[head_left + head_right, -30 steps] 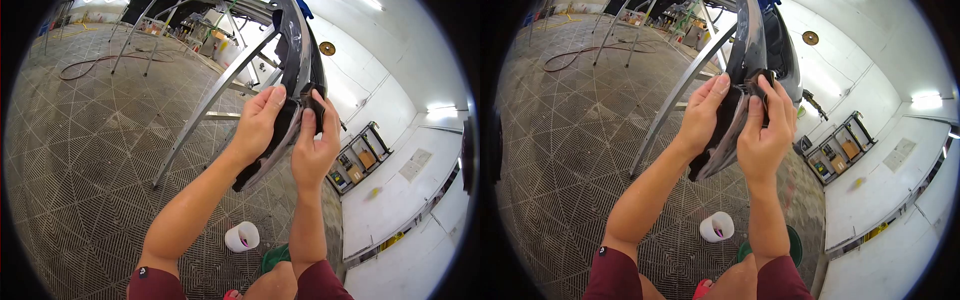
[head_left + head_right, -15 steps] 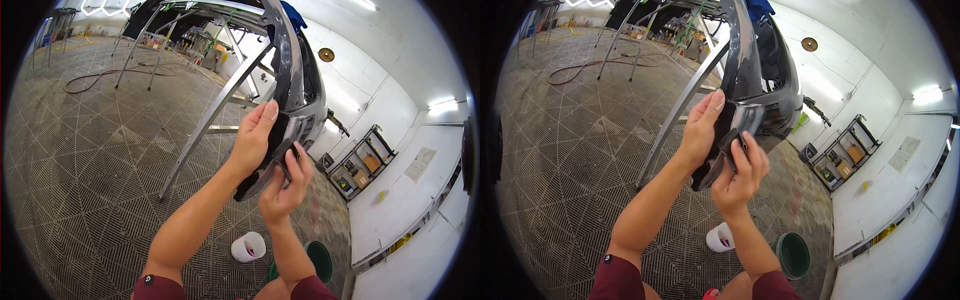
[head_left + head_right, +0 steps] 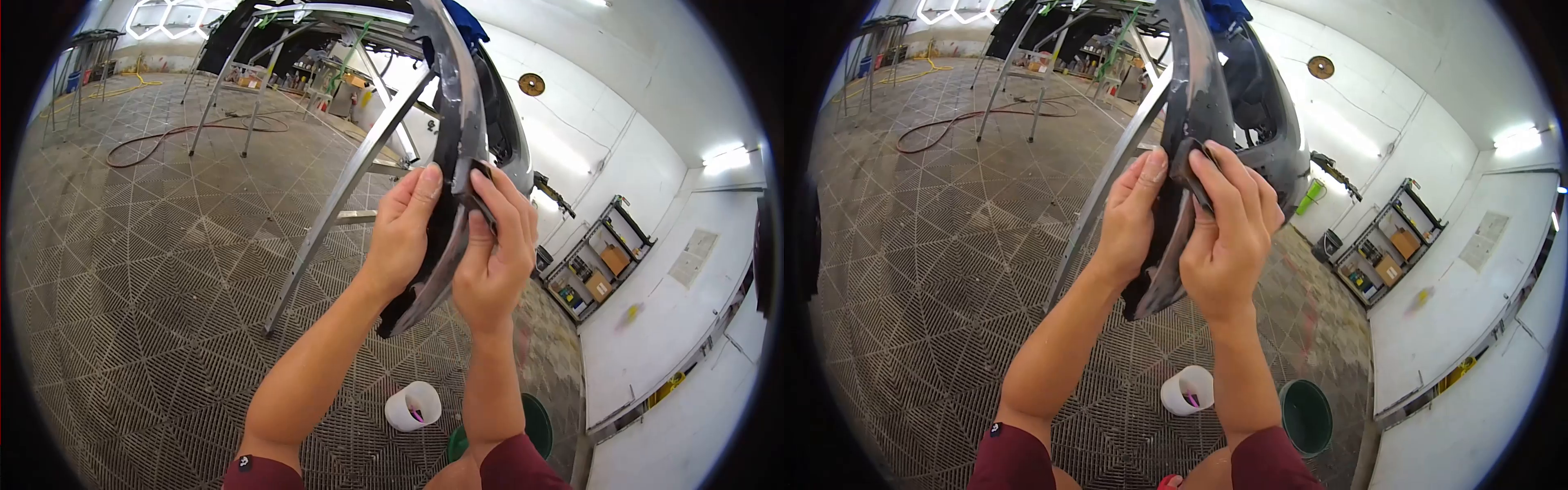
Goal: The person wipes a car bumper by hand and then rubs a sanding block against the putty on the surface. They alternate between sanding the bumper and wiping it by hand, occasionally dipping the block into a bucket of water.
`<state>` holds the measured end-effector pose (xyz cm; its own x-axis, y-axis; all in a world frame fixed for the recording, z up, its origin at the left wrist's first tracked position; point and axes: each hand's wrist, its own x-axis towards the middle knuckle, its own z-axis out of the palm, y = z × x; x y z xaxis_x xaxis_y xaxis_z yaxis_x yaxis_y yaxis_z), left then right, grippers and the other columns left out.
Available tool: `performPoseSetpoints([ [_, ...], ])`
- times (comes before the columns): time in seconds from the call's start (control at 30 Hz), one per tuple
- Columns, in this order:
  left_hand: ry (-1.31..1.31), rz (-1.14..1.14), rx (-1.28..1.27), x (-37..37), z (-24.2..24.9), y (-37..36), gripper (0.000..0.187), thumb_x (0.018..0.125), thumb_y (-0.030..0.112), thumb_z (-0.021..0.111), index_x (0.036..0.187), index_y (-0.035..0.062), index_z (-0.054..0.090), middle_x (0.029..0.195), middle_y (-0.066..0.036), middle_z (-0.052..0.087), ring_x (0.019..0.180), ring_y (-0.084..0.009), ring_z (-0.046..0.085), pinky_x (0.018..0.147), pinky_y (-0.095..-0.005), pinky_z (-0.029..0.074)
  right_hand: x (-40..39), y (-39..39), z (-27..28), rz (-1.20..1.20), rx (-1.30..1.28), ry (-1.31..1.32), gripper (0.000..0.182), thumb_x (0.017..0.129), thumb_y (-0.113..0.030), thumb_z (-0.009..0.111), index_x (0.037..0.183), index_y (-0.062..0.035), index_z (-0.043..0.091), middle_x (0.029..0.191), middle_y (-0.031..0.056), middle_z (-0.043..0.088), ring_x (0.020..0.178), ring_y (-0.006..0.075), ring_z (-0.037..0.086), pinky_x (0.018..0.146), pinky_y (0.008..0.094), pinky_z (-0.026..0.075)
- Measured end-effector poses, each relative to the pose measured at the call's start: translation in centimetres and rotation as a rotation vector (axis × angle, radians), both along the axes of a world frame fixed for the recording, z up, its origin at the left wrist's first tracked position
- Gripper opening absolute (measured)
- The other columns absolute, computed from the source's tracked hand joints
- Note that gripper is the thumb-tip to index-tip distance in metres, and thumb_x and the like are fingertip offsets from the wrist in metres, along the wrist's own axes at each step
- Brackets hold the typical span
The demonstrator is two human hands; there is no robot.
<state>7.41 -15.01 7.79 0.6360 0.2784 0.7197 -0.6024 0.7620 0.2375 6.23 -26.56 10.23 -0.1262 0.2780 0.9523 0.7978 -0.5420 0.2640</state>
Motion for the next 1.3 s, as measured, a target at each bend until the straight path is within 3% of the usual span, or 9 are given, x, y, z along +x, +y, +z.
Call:
performPoseSetpoints([
  [0.33, 0.016, -0.006, 0.005, 0.0, -0.1, 0.0, 0.031, 0.113, 0.031, 0.050, 0.099, 0.0067, 0.063, 0.089, 0.008, 0.059, 0.079, 0.0006, 0.051, 0.070, -0.0185, 0.044, -0.3, 0.4, 0.8, 0.006, -0.025, 0.018, 0.037, 0.087, 0.004, 0.062, 0.122, -0.0058, 0.072, 0.129, 0.0133, 0.070, 0.116, 0.0322, 0.063, 0.105, 0.0411, 0.041],
  [0.4, -0.010, 0.003, 0.033, 1.1, -0.8, 0.0, 0.030, 0.113, 0.030, 0.050, 0.104, 0.0062, 0.065, 0.089, 0.008, 0.060, 0.079, 0.0008, 0.051, 0.069, -0.0183, 0.043, 0.4, -0.2, -3.7, 0.053, 0.077, -0.044, 0.035, 0.088, 0.002, 0.063, 0.121, -0.0042, 0.072, 0.129, 0.0147, 0.070, 0.115, 0.0332, 0.063, 0.105, 0.0412, 0.041],
  [0.6, -0.008, 0.000, 0.008, 0.6, -0.5, -0.2, 0.030, 0.113, 0.031, 0.050, 0.099, 0.0078, 0.063, 0.088, 0.008, 0.059, 0.078, 0.0009, 0.050, 0.069, -0.0185, 0.043, -0.3, 0.4, 1.9, 0.017, -0.115, 0.055, 0.036, 0.087, 0.002, 0.063, 0.121, -0.0028, 0.072, 0.131, 0.0161, 0.069, 0.117, 0.0332, 0.062, 0.106, 0.0416, 0.041],
  [0.73, -0.011, 0.031, 0.041, 1.3, -1.1, -0.2, 0.030, 0.113, 0.031, 0.050, 0.099, 0.0078, 0.063, 0.089, 0.008, 0.060, 0.079, 0.0010, 0.050, 0.069, -0.0186, 0.043, 0.3, -1.0, -5.1, 0.013, 0.047, -0.029, 0.038, 0.087, 0.004, 0.060, 0.122, -0.0061, 0.072, 0.131, 0.0124, 0.069, 0.117, 0.0323, 0.062, 0.106, 0.0422, 0.040],
  [0.9, -0.041, 0.019, 0.016, 0.9, -0.3, -0.1, 0.031, 0.113, 0.031, 0.050, 0.109, 0.0056, 0.067, 0.095, 0.006, 0.064, 0.081, 0.0011, 0.053, 0.072, -0.0183, 0.045, -0.7, 0.4, 2.4, -0.016, -0.129, 0.043, 0.036, 0.087, 0.005, 0.061, 0.120, -0.0036, 0.070, 0.131, 0.0167, 0.068, 0.116, 0.0370, 0.062, 0.105, 0.0427, 0.043],
  [1.07, -0.017, 0.043, 0.019, 1.0, -0.5, -0.4, 0.031, 0.113, 0.031, 0.050, 0.102, 0.0076, 0.066, 0.088, 0.012, 0.054, 0.079, 0.0021, 0.046, 0.069, -0.0173, 0.039, 1.4, -0.3, -13.4, 0.101, 0.159, -0.079, 0.039, 0.088, 0.007, 0.059, 0.125, -0.0058, 0.063, 0.134, 0.0228, 0.063, 0.117, 0.0396, 0.061, 0.105, 0.0480, 0.044],
  [1.13, -0.016, 0.063, 0.038, 1.3, -0.8, -0.5, 0.030, 0.113, 0.031, 0.051, 0.099, 0.0087, 0.065, 0.086, 0.013, 0.049, 0.078, 0.0024, 0.042, 0.067, -0.0166, 0.036, 1.0, 0.5, -15.8, 0.128, 0.218, -0.072, 0.037, 0.088, 0.006, 0.058, 0.123, -0.0057, 0.063, 0.135, 0.0232, 0.063, 0.118, 0.0402, 0.061, 0.105, 0.0488, 0.044],
  [1.2, -0.010, 0.001, -0.012, 1.6, -0.8, -0.6, 0.029, 0.113, 0.030, 0.051, 0.100, 0.0085, 0.065, 0.086, 0.013, 0.050, 0.078, 0.0026, 0.042, 0.067, -0.0162, 0.036, 1.3, -0.3, -13.9, 0.174, 0.150, -0.046, 0.036, 0.088, 0.007, 0.058, 0.121, -0.0060, 0.063, 0.133, 0.0235, 0.064, 0.121, 0.0398, 0.060, 0.106, 0.0479, 0.043],
  [1.3, -0.005, 0.018, 0.000, 0.9, -0.6, -0.3, 0.028, 0.113, 0.030, 0.051, 0.101, 0.0083, 0.065, 0.087, 0.011, 0.055, 0.078, 0.0024, 0.046, 0.068, -0.0169, 0.039, 1.2, 0.8, -1.5, 0.133, 0.003, -0.045, 0.035, 0.089, 0.005, 0.059, 0.122, -0.0058, 0.063, 0.131, 0.0243, 0.066, 0.122, 0.0400, 0.060, 0.107, 0.0474, 0.042],
])
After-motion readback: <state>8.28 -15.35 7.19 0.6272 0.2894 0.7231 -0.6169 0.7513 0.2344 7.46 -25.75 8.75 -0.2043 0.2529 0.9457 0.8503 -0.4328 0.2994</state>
